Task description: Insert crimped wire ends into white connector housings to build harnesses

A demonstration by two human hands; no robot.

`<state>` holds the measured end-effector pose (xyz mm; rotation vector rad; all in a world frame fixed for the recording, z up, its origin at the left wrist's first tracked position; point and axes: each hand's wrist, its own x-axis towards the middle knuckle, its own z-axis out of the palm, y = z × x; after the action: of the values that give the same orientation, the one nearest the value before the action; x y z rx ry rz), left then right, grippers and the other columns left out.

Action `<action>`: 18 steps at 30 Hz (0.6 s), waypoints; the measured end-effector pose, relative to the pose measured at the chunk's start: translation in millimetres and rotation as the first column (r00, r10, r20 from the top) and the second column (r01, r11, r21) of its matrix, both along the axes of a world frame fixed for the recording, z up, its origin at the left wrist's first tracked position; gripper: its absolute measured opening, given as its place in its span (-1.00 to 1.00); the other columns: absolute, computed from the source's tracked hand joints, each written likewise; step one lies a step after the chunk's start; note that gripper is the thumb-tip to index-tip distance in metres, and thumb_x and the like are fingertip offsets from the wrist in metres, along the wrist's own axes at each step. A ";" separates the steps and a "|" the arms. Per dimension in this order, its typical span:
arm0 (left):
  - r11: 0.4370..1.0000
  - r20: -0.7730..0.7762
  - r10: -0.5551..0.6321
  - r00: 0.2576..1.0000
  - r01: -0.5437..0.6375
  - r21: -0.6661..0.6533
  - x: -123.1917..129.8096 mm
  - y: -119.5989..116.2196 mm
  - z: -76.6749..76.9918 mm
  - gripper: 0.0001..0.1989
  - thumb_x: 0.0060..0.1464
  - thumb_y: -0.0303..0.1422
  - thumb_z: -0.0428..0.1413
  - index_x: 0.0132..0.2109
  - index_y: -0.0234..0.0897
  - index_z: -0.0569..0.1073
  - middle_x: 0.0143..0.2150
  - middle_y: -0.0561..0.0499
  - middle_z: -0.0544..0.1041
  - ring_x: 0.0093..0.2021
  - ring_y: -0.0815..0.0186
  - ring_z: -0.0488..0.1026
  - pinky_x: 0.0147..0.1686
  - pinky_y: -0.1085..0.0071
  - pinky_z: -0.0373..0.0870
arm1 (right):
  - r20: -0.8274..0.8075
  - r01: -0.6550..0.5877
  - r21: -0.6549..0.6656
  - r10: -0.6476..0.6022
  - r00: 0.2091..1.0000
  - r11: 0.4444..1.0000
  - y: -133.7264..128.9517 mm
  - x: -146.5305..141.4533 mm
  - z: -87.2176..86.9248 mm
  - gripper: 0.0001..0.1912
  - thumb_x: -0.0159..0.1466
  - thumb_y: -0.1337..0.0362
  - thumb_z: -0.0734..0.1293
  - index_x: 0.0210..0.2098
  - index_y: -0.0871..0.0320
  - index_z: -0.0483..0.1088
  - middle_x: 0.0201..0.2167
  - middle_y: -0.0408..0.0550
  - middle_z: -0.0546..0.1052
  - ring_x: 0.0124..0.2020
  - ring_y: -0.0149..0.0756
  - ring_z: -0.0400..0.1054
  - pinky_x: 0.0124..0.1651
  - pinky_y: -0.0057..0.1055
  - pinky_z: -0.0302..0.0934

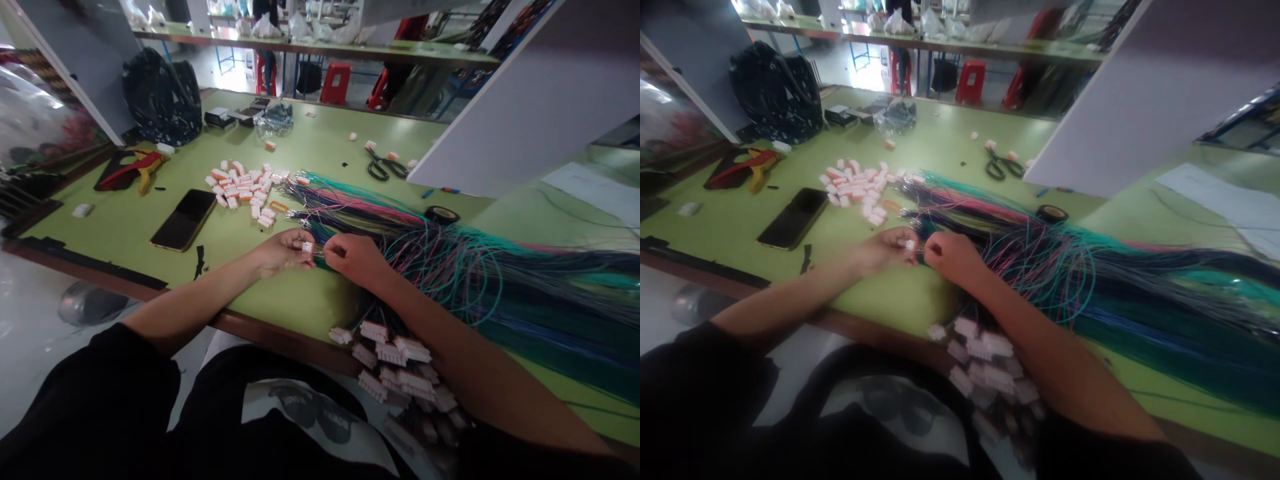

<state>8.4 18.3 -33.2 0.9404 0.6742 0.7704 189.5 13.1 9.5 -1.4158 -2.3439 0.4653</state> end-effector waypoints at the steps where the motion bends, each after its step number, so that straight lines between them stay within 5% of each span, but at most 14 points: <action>1: 1.000 -0.003 0.001 1.000 -0.001 0.002 -0.2 -0.1 0.1 -0.66 -0.24 -0.49 0.32 -0.32 -0.34 0.33 -0.49 0.13 0.48 -0.45 0.48 0.47 -0.33 0.50 0.41 | -0.008 0.001 -0.001 -0.001 1.000 1.000 0.0 0.5 -0.3 -0.85 0.03 0.35 0.19 -0.59 0.16 0.37 -0.61 -0.14 0.42 -0.55 -0.44 0.22 -0.41 -0.50 0.05; 18: 0.999 0.022 0.015 1.000 -0.016 0.042 1.4 0.6 -2.7 -0.65 -0.28 -0.47 0.33 -0.34 -0.36 0.33 -0.47 0.09 0.48 -0.43 0.45 0.47 -0.32 0.47 0.41 | -0.008 -0.028 0.047 0.028 1.000 0.998 -1.9 -1.2 -6.2 -0.89 0.00 0.39 0.20 -0.60 0.15 0.33 -0.63 -0.17 0.37 -0.56 -0.45 0.16 -0.42 -0.51 0.02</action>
<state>9.8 18.9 -35.9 0.9652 0.6489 0.8102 188.4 11.2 3.3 -1.3581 -2.3549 0.4201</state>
